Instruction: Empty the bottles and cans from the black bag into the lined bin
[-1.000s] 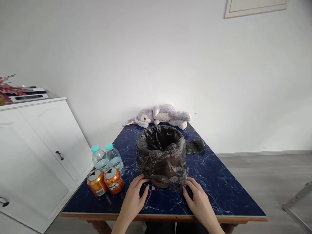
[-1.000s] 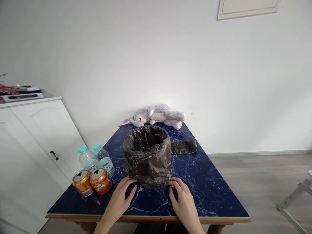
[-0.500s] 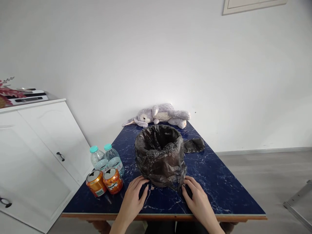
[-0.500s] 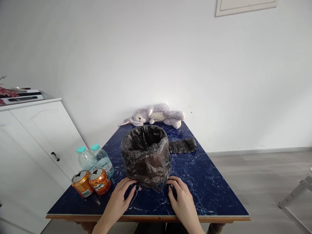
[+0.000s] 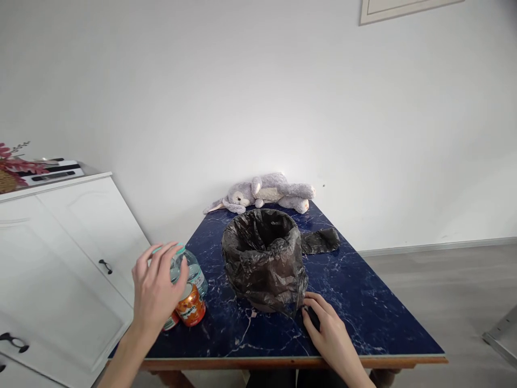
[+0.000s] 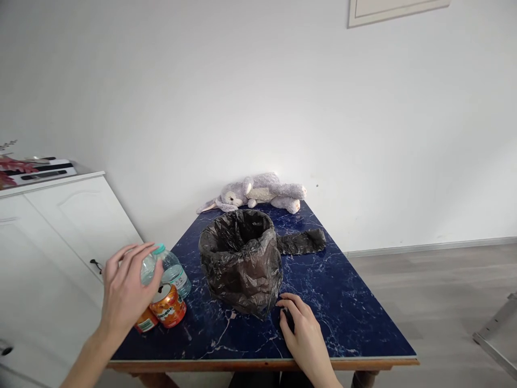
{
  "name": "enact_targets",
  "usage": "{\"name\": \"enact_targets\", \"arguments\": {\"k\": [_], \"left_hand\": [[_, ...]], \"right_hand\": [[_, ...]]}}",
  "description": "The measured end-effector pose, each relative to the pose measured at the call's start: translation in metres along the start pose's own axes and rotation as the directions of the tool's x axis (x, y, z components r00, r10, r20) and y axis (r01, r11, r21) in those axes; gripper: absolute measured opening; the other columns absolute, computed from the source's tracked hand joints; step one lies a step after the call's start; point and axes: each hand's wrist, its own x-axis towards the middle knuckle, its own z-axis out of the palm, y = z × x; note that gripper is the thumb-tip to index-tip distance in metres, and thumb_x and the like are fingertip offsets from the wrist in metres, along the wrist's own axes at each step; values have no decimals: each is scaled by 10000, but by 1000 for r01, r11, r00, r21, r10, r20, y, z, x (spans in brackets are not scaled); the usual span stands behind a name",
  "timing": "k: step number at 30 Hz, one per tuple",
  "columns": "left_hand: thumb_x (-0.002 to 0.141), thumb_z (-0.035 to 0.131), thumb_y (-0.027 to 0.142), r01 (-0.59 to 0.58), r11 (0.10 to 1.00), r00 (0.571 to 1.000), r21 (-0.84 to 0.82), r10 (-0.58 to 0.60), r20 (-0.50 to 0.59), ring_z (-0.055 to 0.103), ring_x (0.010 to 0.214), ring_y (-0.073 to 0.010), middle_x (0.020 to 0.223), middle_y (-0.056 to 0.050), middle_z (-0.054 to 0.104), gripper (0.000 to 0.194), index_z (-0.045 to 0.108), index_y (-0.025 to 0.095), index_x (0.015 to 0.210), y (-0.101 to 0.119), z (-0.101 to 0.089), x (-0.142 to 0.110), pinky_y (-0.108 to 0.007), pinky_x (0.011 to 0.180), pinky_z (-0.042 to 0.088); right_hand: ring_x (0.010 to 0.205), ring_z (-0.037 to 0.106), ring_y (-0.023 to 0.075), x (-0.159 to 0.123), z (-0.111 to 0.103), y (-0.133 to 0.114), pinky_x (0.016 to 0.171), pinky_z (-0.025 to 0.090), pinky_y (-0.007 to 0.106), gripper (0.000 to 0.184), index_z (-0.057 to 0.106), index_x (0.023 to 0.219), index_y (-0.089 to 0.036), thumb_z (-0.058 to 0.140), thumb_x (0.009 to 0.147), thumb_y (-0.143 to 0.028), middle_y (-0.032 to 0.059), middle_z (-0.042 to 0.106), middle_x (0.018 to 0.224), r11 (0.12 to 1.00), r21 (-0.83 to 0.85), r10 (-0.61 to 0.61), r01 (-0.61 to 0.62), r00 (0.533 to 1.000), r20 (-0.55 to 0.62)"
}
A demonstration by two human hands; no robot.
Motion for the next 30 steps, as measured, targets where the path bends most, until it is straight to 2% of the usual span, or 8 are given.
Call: {"name": "enact_targets", "arguments": {"k": [5,10,15,18,21,25,27,30], "left_hand": [[1057,482,431,-67,988,974,136,35,223,341,1531,-511,1280,-231,749,445,619,144,1367,-41,17,8,-729,1136,317],[1061,469,459,-78,993,959,83,53,278,498,1437,-452,1007,-170,825,418,692,191,1290,-43,22,8,-649,1115,380],[1076,442,555,-42,997,958,-70,60,279,658,1262,-371,1139,-134,812,458,713,236,1263,-31,31,18,-511,1018,500],[1077,478,576,-30,989,980,-147,58,188,720,1154,-333,1216,-121,788,450,698,248,1292,-17,26,32,-474,980,552],[1051,632,451,12,976,998,-215,-27,-65,743,1146,-289,1241,-87,785,337,692,243,1309,5,4,58,-451,1031,576],[979,775,262,-62,878,914,-475,-141,-380,746,1186,-275,1280,-103,771,400,656,175,1351,41,-35,99,-514,1081,586],[996,753,222,-127,792,910,-597,-146,-388,740,1203,-255,1296,-96,757,405,617,167,1374,57,-49,115,-534,1095,584],[1015,737,307,-96,733,964,-673,-100,-247,727,1232,-245,1310,-75,748,372,617,204,1352,76,-52,127,-533,1143,558]], "right_hand": [[1231,705,301,-1,0,-1,941,622,414,257,699,1165,-314,471,1057,-365,67,694,1377,1000,-9,13,-13,1000,14],[1233,700,304,-1,1,0,960,613,427,261,693,1161,-301,458,1059,-346,81,694,1369,1000,0,1,-1,1000,22],[1222,703,302,0,1,0,986,602,437,257,693,1154,-292,457,1060,-331,91,705,1346,1000,5,-22,22,1000,10],[1207,712,292,1,1,-1,982,606,421,245,702,1134,-296,471,1055,-322,80,720,1320,999,9,-38,38,999,-8],[1201,716,291,1,0,-2,972,609,412,239,704,1125,-297,476,1053,-316,78,725,1308,999,10,-44,44,999,-10],[1209,710,293,1,-1,-3,976,607,415,242,701,1138,-298,475,1053,-313,75,720,1319,999,7,-32,32,999,-1],[1214,707,292,1,-1,-3,990,601,421,243,700,1145,-295,475,1054,-310,76,717,1326,1000,7,-29,29,1000,2],[1221,700,288,1,-1,-3,1005,594,421,245,697,1151,-289,472,1055,-305,76,712,1334,1000,18,-25,25,1000,11]]}}
